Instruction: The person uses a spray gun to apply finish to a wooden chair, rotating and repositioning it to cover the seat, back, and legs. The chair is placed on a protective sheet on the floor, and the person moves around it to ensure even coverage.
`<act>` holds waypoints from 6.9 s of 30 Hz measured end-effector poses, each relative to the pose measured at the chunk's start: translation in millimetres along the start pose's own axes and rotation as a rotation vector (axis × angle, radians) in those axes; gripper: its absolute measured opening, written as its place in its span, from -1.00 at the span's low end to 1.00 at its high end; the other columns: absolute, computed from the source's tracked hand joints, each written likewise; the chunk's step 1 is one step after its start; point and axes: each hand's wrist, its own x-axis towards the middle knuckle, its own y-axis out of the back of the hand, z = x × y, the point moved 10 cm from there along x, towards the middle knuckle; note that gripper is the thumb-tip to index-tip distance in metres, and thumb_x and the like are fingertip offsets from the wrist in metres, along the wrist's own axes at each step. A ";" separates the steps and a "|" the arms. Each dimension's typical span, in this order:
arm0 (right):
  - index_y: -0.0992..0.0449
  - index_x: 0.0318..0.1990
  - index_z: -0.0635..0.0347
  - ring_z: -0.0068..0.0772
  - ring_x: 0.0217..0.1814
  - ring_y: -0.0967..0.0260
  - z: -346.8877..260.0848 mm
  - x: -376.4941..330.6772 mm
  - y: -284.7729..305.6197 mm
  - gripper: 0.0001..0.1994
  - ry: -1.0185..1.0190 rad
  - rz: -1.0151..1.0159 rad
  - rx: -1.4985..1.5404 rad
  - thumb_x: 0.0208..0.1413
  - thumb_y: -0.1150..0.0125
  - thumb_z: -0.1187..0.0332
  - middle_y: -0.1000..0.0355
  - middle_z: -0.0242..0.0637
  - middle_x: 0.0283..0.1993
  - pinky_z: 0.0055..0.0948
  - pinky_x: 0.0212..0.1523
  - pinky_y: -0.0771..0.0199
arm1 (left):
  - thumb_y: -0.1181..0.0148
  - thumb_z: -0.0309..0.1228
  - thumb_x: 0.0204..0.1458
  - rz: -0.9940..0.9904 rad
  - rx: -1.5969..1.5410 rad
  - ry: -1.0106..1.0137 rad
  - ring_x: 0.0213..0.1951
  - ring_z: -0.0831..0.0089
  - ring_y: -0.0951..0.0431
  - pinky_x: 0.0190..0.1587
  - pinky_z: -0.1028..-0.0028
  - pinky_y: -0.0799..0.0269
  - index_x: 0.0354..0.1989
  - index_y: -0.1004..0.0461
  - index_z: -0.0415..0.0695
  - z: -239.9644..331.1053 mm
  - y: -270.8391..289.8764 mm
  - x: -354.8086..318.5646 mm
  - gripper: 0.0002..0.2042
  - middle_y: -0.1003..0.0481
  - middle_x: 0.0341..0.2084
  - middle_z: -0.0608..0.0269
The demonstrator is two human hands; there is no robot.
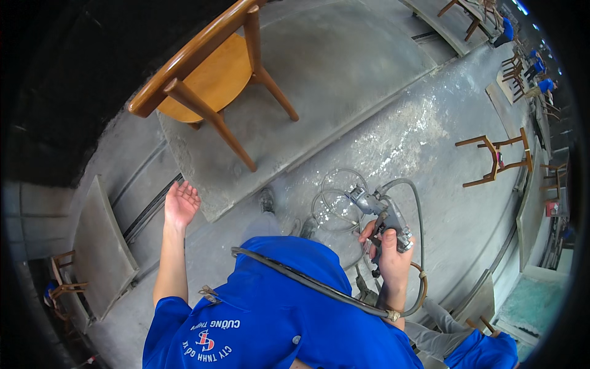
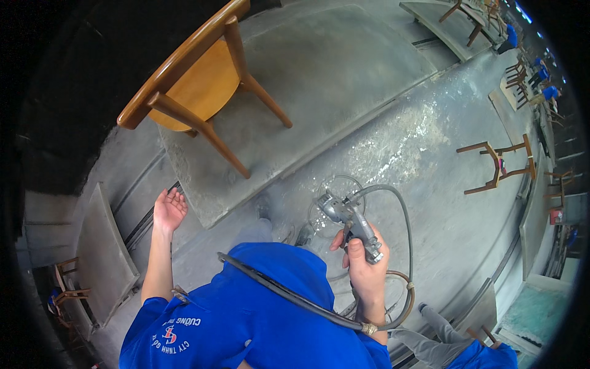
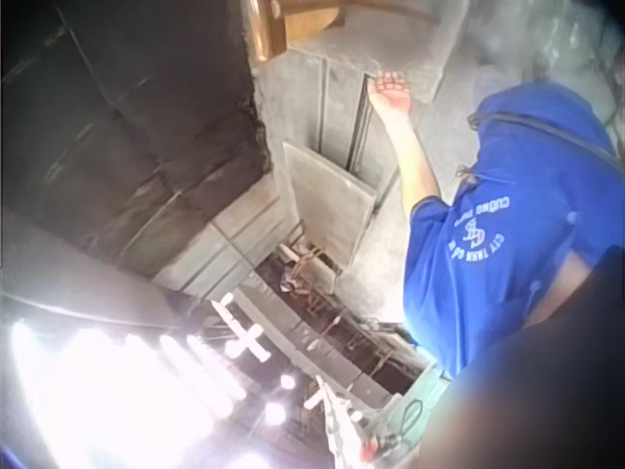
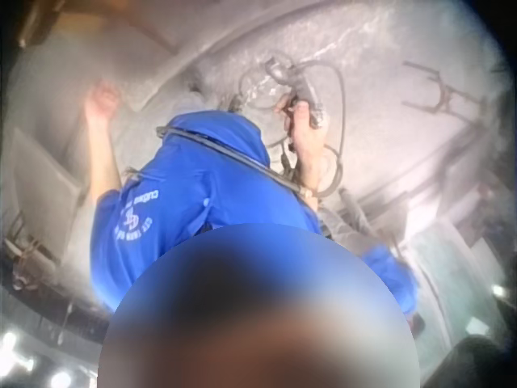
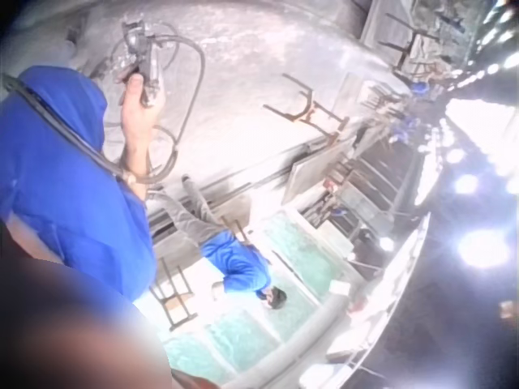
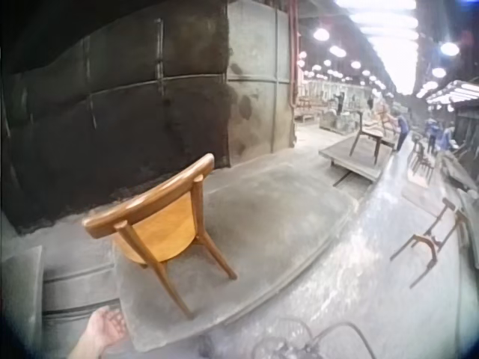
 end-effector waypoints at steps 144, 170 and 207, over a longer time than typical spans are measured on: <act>-0.39 0.14 0.39 -0.47 -0.51 -0.42 -30.3 174.4 -47.5 -0.19 0.147 -0.064 0.123 0.14 -0.17 -0.32 -0.50 -0.10 -0.40 -0.63 -0.65 -0.19 | -0.34 -0.50 -0.06 -0.031 0.473 -0.552 -0.34 0.45 -0.50 -0.17 0.42 -0.41 -0.14 -0.35 -0.18 2.2 -248.3 292.4 -0.66 -0.46 -0.34 0.28; -0.48 -0.25 0.22 -0.57 -0.46 -0.47 102.9 296.2 -78.1 -0.61 -0.037 0.244 0.033 0.39 -0.05 0.02 -0.51 -0.33 -0.43 -0.62 -0.65 -0.29 | -0.29 -0.43 0.00 -0.109 0.662 -0.386 -0.09 0.38 -0.44 0.04 0.37 -0.34 0.05 -0.30 -0.22 -49.0 -234.1 307.1 -0.56 -0.42 -0.17 0.22; -0.43 -0.26 0.19 -0.56 -0.41 -0.49 252.3 396.2 -65.0 -0.58 -0.333 -0.074 -0.022 0.39 -0.01 -0.02 -0.50 -0.35 -0.43 -0.62 -0.64 -0.28 | -0.30 -0.18 0.17 -0.037 0.920 -0.124 -0.04 0.32 -0.54 0.01 0.19 -0.52 0.12 -0.30 -0.21 -45.4 -247.0 288.6 -0.52 -0.52 -0.09 0.15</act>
